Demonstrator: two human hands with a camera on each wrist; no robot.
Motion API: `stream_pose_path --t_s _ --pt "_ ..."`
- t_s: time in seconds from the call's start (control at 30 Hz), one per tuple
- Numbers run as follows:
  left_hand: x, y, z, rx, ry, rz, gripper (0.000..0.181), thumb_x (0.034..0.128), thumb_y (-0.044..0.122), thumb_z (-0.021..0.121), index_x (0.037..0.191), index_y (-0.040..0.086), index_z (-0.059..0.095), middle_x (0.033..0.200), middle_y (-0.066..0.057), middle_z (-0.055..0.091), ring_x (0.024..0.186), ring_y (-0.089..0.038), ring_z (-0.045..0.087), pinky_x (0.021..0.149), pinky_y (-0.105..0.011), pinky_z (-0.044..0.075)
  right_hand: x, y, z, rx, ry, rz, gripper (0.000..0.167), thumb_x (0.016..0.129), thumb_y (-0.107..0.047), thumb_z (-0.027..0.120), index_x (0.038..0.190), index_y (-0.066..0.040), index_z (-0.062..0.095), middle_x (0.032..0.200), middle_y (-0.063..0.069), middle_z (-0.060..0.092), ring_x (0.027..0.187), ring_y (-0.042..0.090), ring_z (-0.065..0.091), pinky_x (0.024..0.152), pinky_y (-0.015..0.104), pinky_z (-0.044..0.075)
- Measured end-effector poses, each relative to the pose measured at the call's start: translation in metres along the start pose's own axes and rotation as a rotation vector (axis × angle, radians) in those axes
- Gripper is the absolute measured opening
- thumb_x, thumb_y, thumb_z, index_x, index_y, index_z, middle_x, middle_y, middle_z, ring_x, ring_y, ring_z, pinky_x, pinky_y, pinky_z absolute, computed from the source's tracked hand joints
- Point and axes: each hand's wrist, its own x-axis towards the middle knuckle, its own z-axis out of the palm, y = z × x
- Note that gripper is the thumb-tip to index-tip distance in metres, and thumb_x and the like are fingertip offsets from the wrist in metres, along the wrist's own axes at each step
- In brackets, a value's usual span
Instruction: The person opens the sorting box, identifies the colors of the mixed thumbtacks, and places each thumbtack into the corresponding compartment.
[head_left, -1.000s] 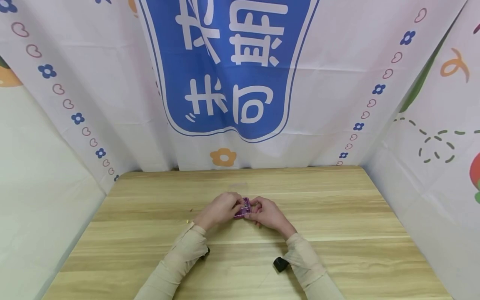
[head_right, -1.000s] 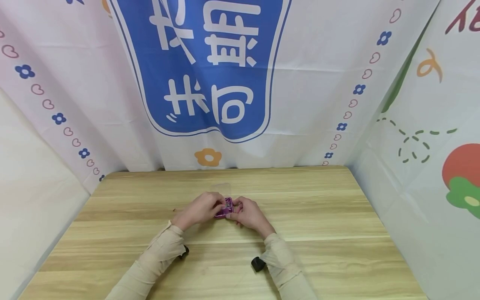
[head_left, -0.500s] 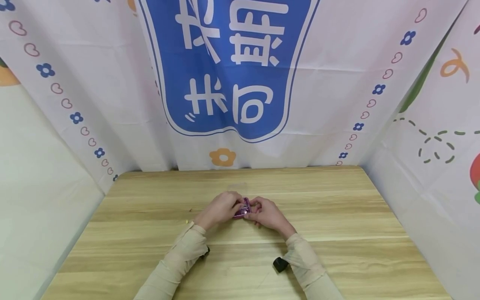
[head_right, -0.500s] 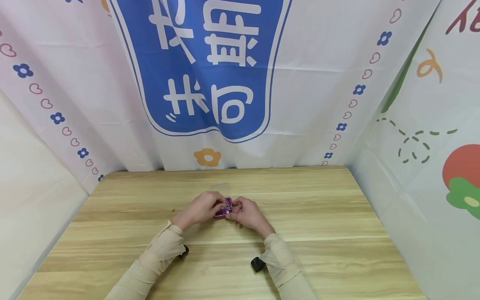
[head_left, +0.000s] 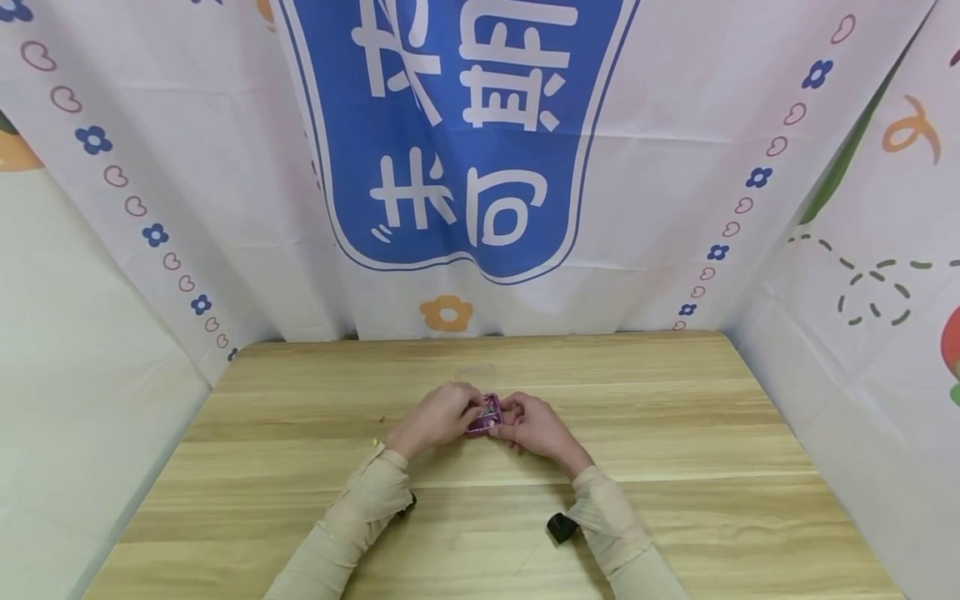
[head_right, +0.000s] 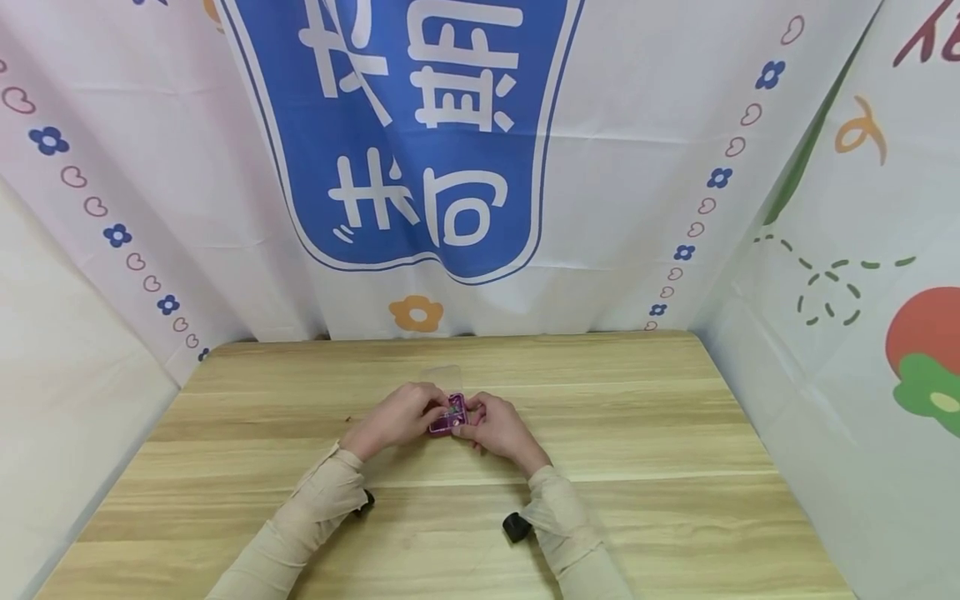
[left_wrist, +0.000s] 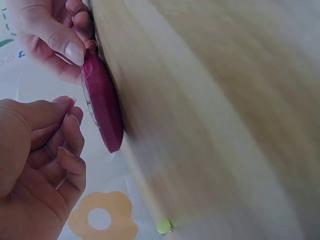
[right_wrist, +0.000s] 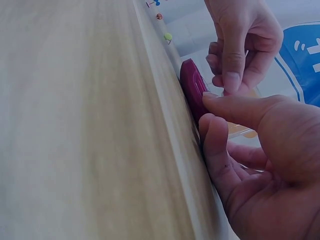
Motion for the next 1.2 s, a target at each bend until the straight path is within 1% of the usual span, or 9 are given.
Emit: stream_pose_path --t_s 0.13,0.33,0.47,0.57,0.67,0.83,0.97,1.1,1.2 --pt "-0.005 -0.003 -0.002 -0.002 0.000 -0.024 0.012 0.1003 0.011 0.069 0.108 0.006 0.078 0.108 -0.009 0.078 0.099 -0.022 0.074 0.092 -0.039 0.063 -0.001 -0.001 0.000 0.002 0.003 -0.001 0.046 0.092 -0.016 0.081 0.130 0.001 0.062 0.085 0.009 0.067 0.060 0.016 0.063 0.053 0.029 0.058" --pt "-0.012 -0.009 -0.012 -0.021 0.008 -0.089 0.015 0.1003 0.011 0.069 0.111 0.005 0.077 0.112 -0.011 0.079 0.103 -0.025 0.075 0.095 -0.042 0.062 0.000 0.000 0.001 0.011 0.001 0.004 0.047 0.092 -0.015 0.081 0.131 0.002 0.061 0.085 0.010 0.067 0.061 0.016 0.063 0.054 0.031 0.059" --pt "-0.018 -0.016 -0.017 -0.004 0.024 -0.096 0.016 0.1004 0.011 0.069 0.112 0.005 0.078 0.114 -0.012 0.079 0.108 -0.028 0.075 0.100 -0.044 0.061 -0.001 -0.001 0.001 0.014 0.005 0.012 0.047 0.092 -0.014 0.081 0.131 0.002 0.061 0.086 0.009 0.067 0.062 0.016 0.063 0.055 0.031 0.059" --pt "-0.024 -0.021 -0.021 0.007 0.029 -0.096 0.015 0.0999 0.009 0.069 0.112 0.006 0.078 0.115 -0.012 0.079 0.110 -0.028 0.075 0.102 -0.044 0.061 -0.001 -0.001 0.001 0.013 0.010 0.011 0.048 0.091 -0.014 0.081 0.131 0.002 0.061 0.086 0.009 0.067 0.062 0.016 0.063 0.054 0.031 0.059" --pt "-0.031 -0.024 -0.025 -0.001 0.012 -0.109 0.015 0.0996 0.009 0.069 0.111 0.005 0.079 0.112 -0.011 0.080 0.106 -0.026 0.076 0.099 -0.043 0.062 -0.001 0.000 0.002 0.012 0.012 0.014 0.048 0.091 -0.014 0.082 0.131 0.002 0.061 0.086 0.009 0.067 0.062 0.016 0.063 0.054 0.031 0.059" --pt "-0.042 -0.030 -0.032 0.016 -0.009 -0.119 0.015 0.0981 0.007 0.070 0.109 0.003 0.079 0.109 -0.012 0.080 0.099 -0.024 0.075 0.093 -0.042 0.063 -0.001 0.000 0.002 0.018 0.006 0.024 0.050 0.091 -0.015 0.082 0.132 0.002 0.061 0.086 0.009 0.067 0.062 0.016 0.063 0.055 0.031 0.059" --pt "-0.052 -0.037 -0.036 0.031 -0.006 -0.117 0.013 0.0963 0.008 0.072 0.106 0.004 0.080 0.102 -0.009 0.080 0.090 -0.016 0.072 0.086 -0.037 0.063 -0.001 0.000 0.002 0.017 0.006 0.023 0.050 0.091 -0.016 0.082 0.133 0.002 0.061 0.086 0.009 0.066 0.062 0.016 0.063 0.055 0.031 0.059" --pt "-0.063 -0.047 -0.041 0.038 0.000 -0.078 0.009 0.0943 0.007 0.073 0.100 0.004 0.080 0.092 -0.004 0.078 0.079 -0.007 0.064 0.074 -0.026 0.059 0.000 0.001 0.001 0.012 0.010 0.024 0.050 0.091 -0.017 0.082 0.133 0.001 0.061 0.086 0.009 0.066 0.062 0.017 0.064 0.055 0.032 0.060" --pt "-0.073 -0.056 -0.044 0.041 -0.004 -0.052 0.009 0.0936 0.006 0.072 0.096 0.005 0.081 0.087 -0.001 0.077 0.074 -0.002 0.060 0.068 -0.021 0.054 0.001 0.001 0.002 0.012 0.012 0.026 0.050 0.090 -0.017 0.083 0.132 0.001 0.062 0.086 0.009 0.066 0.062 0.017 0.064 0.055 0.032 0.060"
